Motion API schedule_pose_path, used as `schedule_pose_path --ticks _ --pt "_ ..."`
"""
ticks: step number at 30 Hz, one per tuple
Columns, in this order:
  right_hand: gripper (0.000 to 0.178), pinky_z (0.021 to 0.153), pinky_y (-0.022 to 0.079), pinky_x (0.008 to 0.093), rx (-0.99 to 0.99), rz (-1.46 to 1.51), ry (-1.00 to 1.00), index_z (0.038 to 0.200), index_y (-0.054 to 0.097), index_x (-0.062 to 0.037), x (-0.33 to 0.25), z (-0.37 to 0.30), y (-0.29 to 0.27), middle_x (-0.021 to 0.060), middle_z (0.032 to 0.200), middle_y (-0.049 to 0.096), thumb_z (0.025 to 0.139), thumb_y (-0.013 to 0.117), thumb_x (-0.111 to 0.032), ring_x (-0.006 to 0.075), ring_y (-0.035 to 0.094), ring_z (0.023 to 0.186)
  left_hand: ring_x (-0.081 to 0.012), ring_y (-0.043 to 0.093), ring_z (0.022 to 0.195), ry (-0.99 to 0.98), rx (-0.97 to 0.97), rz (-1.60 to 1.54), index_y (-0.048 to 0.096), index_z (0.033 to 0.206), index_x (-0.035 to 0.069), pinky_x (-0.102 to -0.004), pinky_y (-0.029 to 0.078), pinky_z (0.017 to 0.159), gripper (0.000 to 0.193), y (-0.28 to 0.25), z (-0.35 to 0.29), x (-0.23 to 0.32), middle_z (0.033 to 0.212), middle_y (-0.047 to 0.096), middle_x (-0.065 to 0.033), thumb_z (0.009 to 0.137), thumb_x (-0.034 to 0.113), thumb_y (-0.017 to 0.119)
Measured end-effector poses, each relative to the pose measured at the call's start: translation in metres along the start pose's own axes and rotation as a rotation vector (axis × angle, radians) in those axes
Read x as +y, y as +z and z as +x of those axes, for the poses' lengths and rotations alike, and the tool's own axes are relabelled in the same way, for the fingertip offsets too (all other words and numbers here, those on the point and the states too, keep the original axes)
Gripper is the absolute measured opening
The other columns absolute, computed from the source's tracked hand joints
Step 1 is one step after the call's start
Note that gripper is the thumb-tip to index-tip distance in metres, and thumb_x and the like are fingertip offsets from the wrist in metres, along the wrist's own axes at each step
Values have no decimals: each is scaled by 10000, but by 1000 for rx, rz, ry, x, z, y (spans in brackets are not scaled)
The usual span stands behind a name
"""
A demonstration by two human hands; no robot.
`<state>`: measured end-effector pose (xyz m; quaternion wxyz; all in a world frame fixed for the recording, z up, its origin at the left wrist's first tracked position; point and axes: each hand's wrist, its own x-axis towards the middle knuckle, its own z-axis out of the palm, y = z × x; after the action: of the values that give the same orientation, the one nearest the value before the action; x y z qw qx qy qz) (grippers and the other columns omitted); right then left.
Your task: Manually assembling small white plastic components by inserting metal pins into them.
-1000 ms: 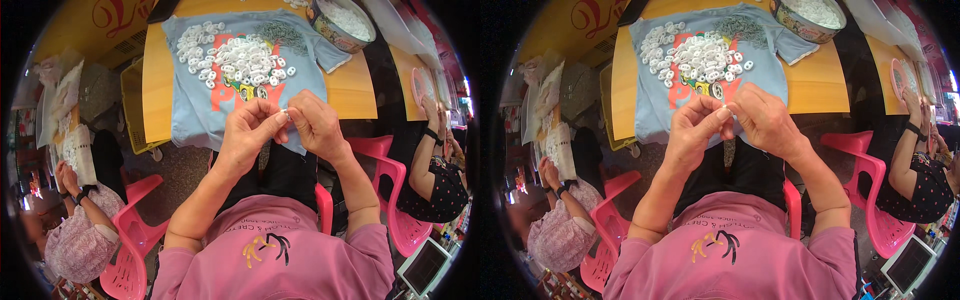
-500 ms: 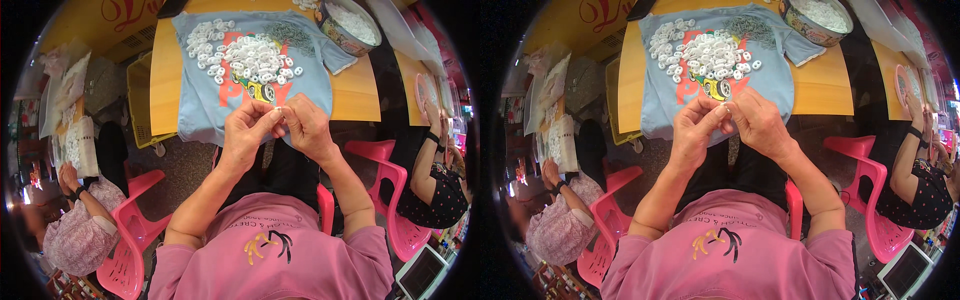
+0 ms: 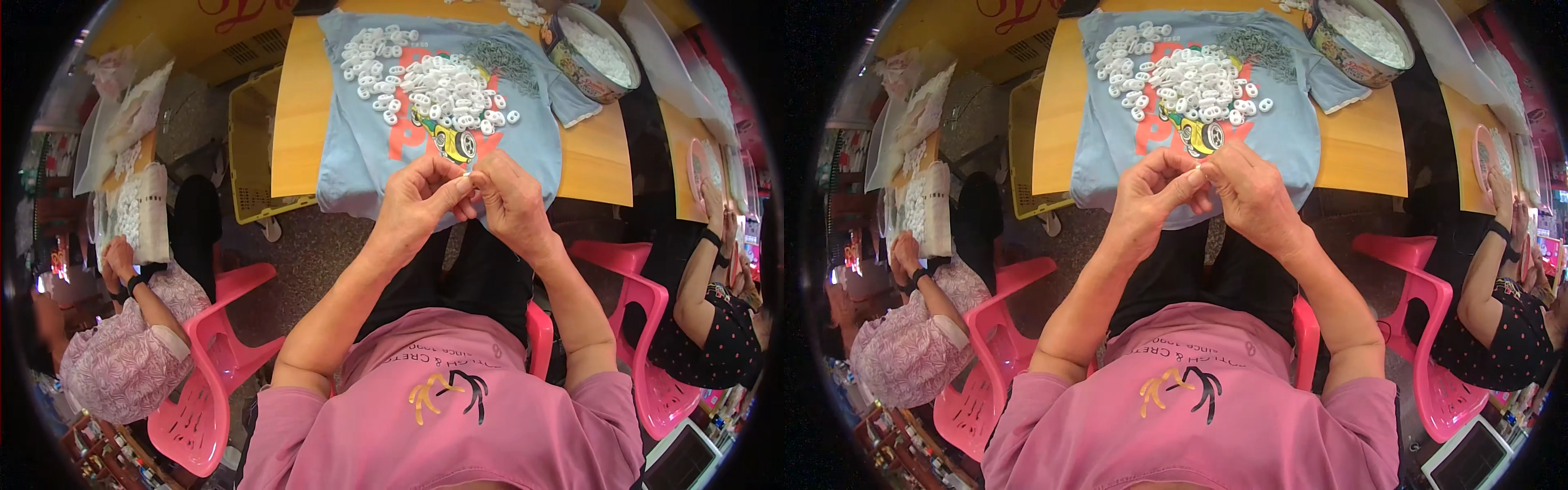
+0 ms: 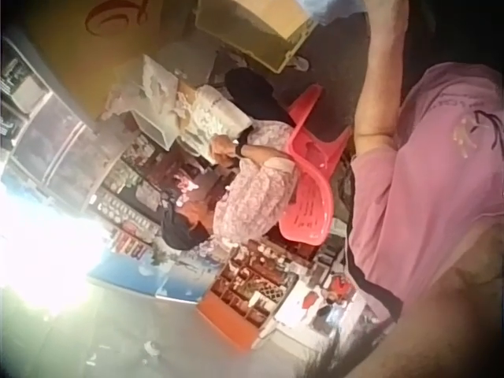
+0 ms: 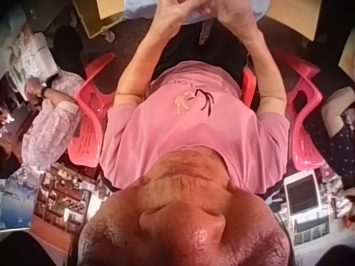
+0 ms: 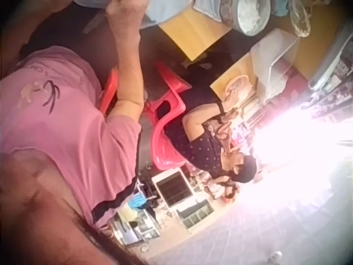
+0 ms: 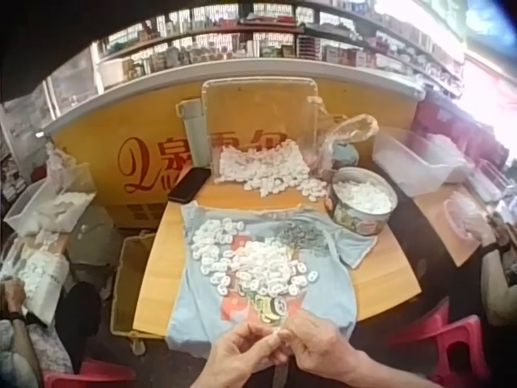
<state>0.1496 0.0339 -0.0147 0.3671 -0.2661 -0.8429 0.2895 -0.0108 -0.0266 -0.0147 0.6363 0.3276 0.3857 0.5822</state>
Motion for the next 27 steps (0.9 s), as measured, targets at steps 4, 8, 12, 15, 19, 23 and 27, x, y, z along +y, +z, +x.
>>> schedule_pose_path --ticks 4,8,12,15,19,23,27 --pt "101 551 451 303 -27 78 41 931 594 16 0 7 -4 90 836 584 967 556 -70 171 575 616 -104 624 674 70 107 264 622 953 12 -237 500 604 91 -22 -5 26 772 638 -49 924 96 638" --pt "121 558 447 267 100 -47 103 921 615 28 25 5 -24 77 821 595 950 592 -87 125 565 603 -75 581 657 333 395 588 616 977 15 -213 466 589 93 -77 1 67 788 628 -23 912 74 646" --pt "118 555 423 253 172 -139 199 910 623 31 48 7 -41 76 790 590 918 633 -86 129 557 608 -52 561 674 416 565 843 620 1036 15 -198 464 603 127 -156 7 101 847 632 -12 924 73 606" --pt "119 589 439 278 153 -214 188 935 640 20 53 12 -47 90 806 606 904 643 -95 158 577 652 -84 585 744 246 678 1046 625 1152 16 -224 473 671 241 -203 11 116 920 642 -41 936 117 590" --pt "132 623 456 311 142 -271 161 963 657 5 57 21 -42 103 843 631 891 649 -105 195 593 703 -131 603 825 389 665 1513 615 1197 26 -277 498 748 290 -240 19 104 1008 642 -75 934 146 595" --pt "137 646 477 330 72 -349 186 977 665 -7 55 32 -36 115 901 657 890 648 -111 220 610 741 -170 621 790 501 618 1276 633 1145 17 -289 503 729 264 -169 13 91 1077 625 -95 903 123 627" --pt "132 660 479 313 149 -269 158 986 667 -6 65 35 -33 119 912 658 897 644 -101 227 621 759 -96 597 785 523 589 1000 654 1096 7 -260 493 721 206 -163 23 87 901 641 -33 913 97 619"
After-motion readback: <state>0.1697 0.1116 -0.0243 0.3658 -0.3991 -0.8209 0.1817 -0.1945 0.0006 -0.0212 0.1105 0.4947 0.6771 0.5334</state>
